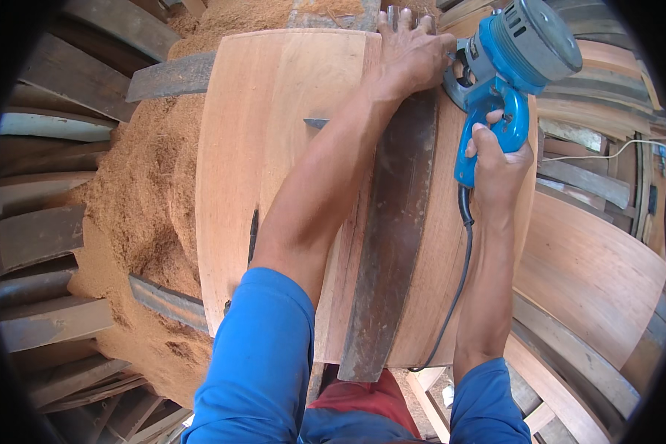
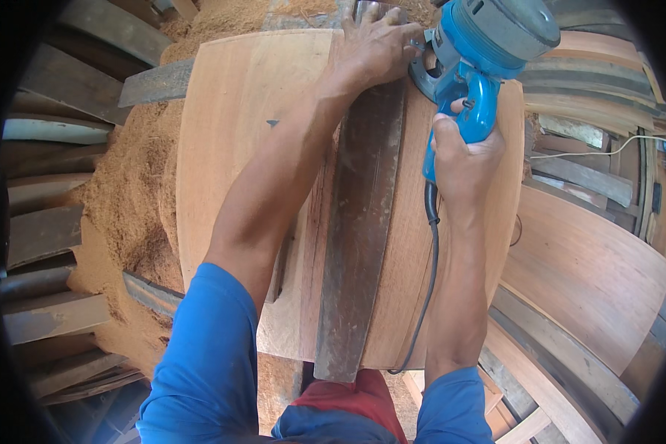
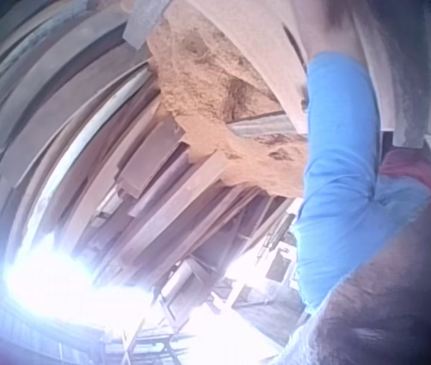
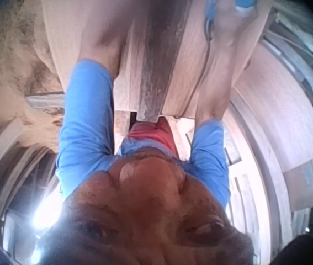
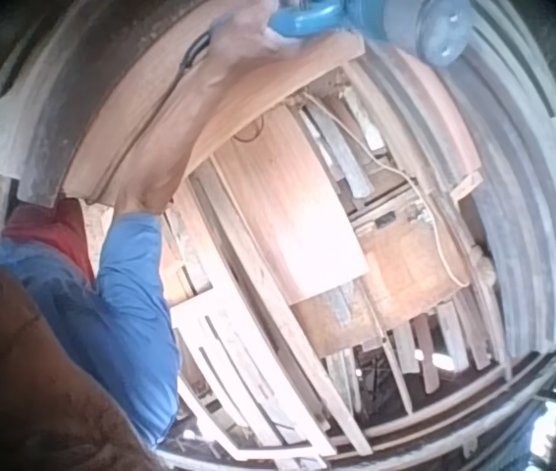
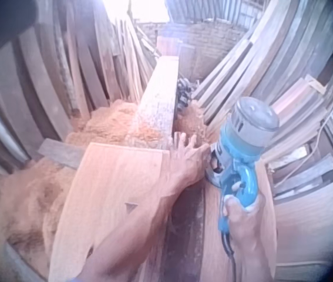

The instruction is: The person uses a handheld electric router to shape the edge of a wooden board clamped to a workbench. They guide the tool along a straight metal guide to create a groove, then measure the board with a tape measure and inspect the finished edge.

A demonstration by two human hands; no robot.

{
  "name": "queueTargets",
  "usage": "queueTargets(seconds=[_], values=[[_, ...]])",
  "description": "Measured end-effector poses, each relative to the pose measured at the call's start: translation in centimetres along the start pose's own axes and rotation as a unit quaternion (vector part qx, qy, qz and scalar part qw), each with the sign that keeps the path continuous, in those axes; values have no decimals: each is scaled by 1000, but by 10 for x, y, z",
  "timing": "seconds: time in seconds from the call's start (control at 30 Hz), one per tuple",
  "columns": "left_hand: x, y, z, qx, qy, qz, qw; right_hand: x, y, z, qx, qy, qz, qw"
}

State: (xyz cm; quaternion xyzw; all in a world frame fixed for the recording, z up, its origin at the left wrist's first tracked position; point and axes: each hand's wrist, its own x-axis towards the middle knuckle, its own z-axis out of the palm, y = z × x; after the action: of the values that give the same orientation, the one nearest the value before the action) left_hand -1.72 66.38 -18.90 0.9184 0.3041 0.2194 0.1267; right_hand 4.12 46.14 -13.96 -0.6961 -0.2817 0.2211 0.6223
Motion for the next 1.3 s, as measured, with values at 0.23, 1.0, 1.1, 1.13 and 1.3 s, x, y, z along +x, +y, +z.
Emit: queueTargets(seconds=[0.23, 1.0, 1.1, 1.13, 1.3], values=[[-27, 19, 11, -4, 10, -44, 999, -28, -1, -11, 10, -3, 9, 1000], [-161, 89, -26, -97, -10, -74, 992, -180, -9, -64, -21, -17, 60, 998], [-155, 88, -29, -91, -6, -64, 994, -176, -8, -62, -17, -13, 58, 998], [-151, 85, -29, -85, -5, -60, 995, -172, -13, -59, -16, -11, 64, 998], [-125, 69, -16, -71, 7, -61, 996, -139, -10, -49, -21, -7, 54, 998]])
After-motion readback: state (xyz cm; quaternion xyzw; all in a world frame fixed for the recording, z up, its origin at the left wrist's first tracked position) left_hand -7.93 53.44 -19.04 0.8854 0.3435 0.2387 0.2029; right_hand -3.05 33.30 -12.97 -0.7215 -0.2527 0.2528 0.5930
